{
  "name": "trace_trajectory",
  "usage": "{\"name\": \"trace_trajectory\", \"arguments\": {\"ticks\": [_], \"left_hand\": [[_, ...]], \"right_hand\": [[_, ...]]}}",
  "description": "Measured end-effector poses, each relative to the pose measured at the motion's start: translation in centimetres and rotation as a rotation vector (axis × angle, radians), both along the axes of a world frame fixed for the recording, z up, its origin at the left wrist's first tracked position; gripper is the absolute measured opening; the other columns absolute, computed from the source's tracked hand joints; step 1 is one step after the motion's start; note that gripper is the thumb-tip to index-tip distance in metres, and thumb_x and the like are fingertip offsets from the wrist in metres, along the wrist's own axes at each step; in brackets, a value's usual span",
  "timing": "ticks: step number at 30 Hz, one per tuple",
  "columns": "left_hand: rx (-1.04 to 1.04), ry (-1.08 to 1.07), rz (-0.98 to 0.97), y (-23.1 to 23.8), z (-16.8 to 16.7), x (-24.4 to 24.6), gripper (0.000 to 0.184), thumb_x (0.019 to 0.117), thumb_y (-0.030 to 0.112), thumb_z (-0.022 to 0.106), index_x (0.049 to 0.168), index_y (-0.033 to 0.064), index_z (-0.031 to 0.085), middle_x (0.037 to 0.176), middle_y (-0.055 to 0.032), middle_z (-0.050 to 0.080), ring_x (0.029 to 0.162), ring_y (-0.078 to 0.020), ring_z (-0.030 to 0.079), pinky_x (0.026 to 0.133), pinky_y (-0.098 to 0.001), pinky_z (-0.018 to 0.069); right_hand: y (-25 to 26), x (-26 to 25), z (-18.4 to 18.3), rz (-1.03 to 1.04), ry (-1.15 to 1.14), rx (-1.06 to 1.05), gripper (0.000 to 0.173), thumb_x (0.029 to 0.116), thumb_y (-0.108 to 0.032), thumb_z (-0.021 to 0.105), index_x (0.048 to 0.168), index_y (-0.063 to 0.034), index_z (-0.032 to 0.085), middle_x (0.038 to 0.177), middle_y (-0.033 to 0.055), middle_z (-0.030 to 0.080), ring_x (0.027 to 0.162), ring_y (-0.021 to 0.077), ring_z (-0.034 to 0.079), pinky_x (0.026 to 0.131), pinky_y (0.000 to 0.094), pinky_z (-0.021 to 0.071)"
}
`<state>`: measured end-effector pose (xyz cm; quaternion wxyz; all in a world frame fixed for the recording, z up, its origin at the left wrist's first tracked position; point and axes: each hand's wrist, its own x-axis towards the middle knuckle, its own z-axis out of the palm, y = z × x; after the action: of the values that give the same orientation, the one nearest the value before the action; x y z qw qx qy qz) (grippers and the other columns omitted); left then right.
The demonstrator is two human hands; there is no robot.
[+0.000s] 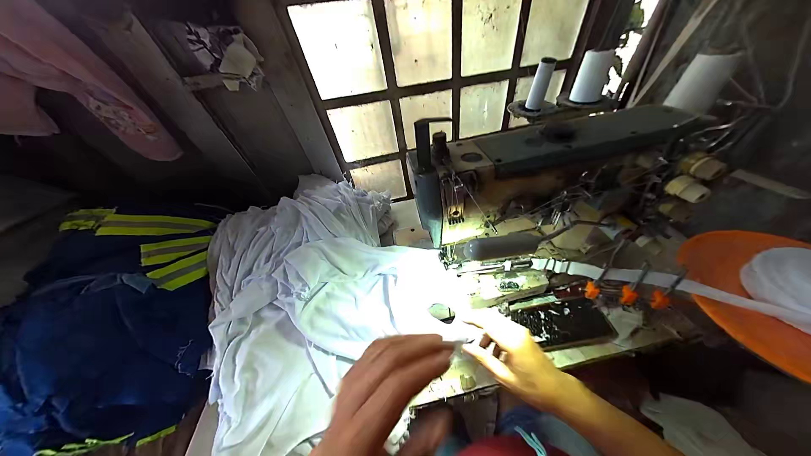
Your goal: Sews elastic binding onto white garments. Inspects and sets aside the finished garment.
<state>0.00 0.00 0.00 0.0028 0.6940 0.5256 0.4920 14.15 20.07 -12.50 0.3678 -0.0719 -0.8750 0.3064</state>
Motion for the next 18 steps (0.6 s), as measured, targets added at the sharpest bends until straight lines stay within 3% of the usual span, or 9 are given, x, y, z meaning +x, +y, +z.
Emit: {"name": "trace_trajectory", "arguments": {"ticks": [2, 3, 5, 8, 11, 13, 15, 16, 18], "left_hand": [[0.044, 0.353, 0.072, 5.6, -5.8, -2.2, 0.023, 0.1008, 0.016, 0.052, 0.111, 0.0065, 0.071, 0.105, -0.0079, 0.073, 0.102, -0.0193, 0.066, 0.092, -0.0341, 0.0501], [0.030, 0.525, 0.121, 7.0, -7.8, -3.1, 0.024, 0.0942, 0.010, 0.053, 0.108, 0.0077, 0.073, 0.101, -0.0081, 0.074, 0.099, -0.0231, 0.069, 0.088, -0.0391, 0.0529], [-0.054, 0.735, 0.168, 8.0, -9.5, -4.6, 0.024, 0.0883, 0.003, 0.058, 0.104, 0.0068, 0.076, 0.093, -0.0092, 0.073, 0.092, -0.0282, 0.071, 0.085, -0.0455, 0.0551], [-0.186, 0.863, 0.185, 6.9, -9.4, -5.8, 0.014, 0.0881, -0.001, 0.058, 0.083, 0.0043, 0.070, 0.077, -0.0101, 0.067, 0.082, -0.0316, 0.068, 0.090, -0.0522, 0.0525], [-0.106, 0.807, 0.115, 5.3, -7.5, -4.4, 0.021, 0.0852, 0.015, 0.052, 0.071, 0.0092, 0.067, 0.066, -0.0049, 0.064, 0.068, -0.0249, 0.066, 0.072, -0.0444, 0.0528], [-0.040, 0.641, 0.040, 4.8, -6.7, -2.4, 0.026, 0.0899, 0.030, 0.052, 0.080, 0.0117, 0.067, 0.072, -0.0028, 0.067, 0.075, -0.0188, 0.066, 0.078, -0.0349, 0.0518], [-0.018, 0.570, 0.064, 5.4, -8.0, -1.5, 0.043, 0.0939, 0.053, 0.054, 0.100, 0.0135, 0.068, 0.088, -0.0053, 0.069, 0.088, -0.0192, 0.064, 0.087, -0.0345, 0.0477], [-0.038, 0.623, 0.129, 6.0, -9.3, -1.7, 0.057, 0.0918, 0.064, 0.054, 0.112, 0.0134, 0.069, 0.104, -0.0096, 0.072, 0.098, -0.0245, 0.067, 0.089, -0.0424, 0.0498], [-0.079, 0.710, 0.272, 7.7, -11.6, -3.1, 0.061, 0.0765, 0.048, 0.065, 0.119, 0.0042, 0.073, 0.123, -0.0208, 0.071, 0.111, -0.0400, 0.068, 0.089, -0.0592, 0.0511]], "right_hand": [[-1.2, -2.4, -3.0, -0.057, -0.128, 0.011, 0.027, 0.0939, -0.016, 0.066, 0.109, 0.0049, 0.073, 0.094, 0.0190, 0.073, 0.077, 0.0302, 0.072, 0.069, 0.0466, 0.0598], [-1.7, -3.0, -3.6, -0.052, -0.137, 0.018, 0.019, 0.0918, -0.012, 0.066, 0.098, 0.0049, 0.073, 0.085, 0.0191, 0.071, 0.075, 0.0329, 0.072, 0.067, 0.0496, 0.0590], [-2.0, -2.9, -3.4, 0.036, -0.101, 0.004, 0.011, 0.0917, -0.007, 0.065, 0.090, 0.0010, 0.072, 0.082, 0.0154, 0.070, 0.077, 0.0291, 0.072, 0.069, 0.0453, 0.0594], [-1.7, -0.7, -2.0, 0.226, -0.065, -0.116, 0.015, 0.0980, -0.008, 0.061, 0.095, 0.0009, 0.073, 0.082, 0.0136, 0.070, 0.073, 0.0219, 0.069, 0.069, 0.0360, 0.0575], [-1.1, 1.7, -1.2, 0.285, -0.091, -0.187, 0.020, 0.1007, -0.012, 0.060, 0.095, 0.0023, 0.073, 0.079, 0.0131, 0.070, 0.065, 0.0179, 0.066, 0.064, 0.0311, 0.0562], [-0.7, 2.7, -1.2, 0.306, -0.078, -0.162, 0.020, 0.0996, -0.014, 0.062, 0.091, 0.0002, 0.072, 0.079, 0.0116, 0.068, 0.066, 0.0152, 0.063, 0.063, 0.0271, 0.0527], [-0.2, 3.3, -1.0, 0.363, -0.013, -0.234, 0.024, 0.1006, -0.016, 0.062, 0.086, 0.0010, 0.070, 0.079, 0.0100, 0.067, 0.069, 0.0091, 0.060, 0.065, 0.0201, 0.0497], [0.1, 3.5, -0.7, 0.393, 0.038, -0.320, 0.025, 0.1008, -0.015, 0.062, 0.084, 0.0023, 0.069, 0.077, 0.0083, 0.066, 0.070, 0.0048, 0.060, 0.066, 0.0167, 0.0490], [0.9, 4.0, -0.3, 0.418, 0.120, -0.502, 0.024, 0.1005, -0.016, 0.061, 0.082, -0.0010, 0.067, 0.078, 0.0000, 0.066, 0.072, -0.0041, 0.060, 0.067, 0.0118, 0.0500]]}}
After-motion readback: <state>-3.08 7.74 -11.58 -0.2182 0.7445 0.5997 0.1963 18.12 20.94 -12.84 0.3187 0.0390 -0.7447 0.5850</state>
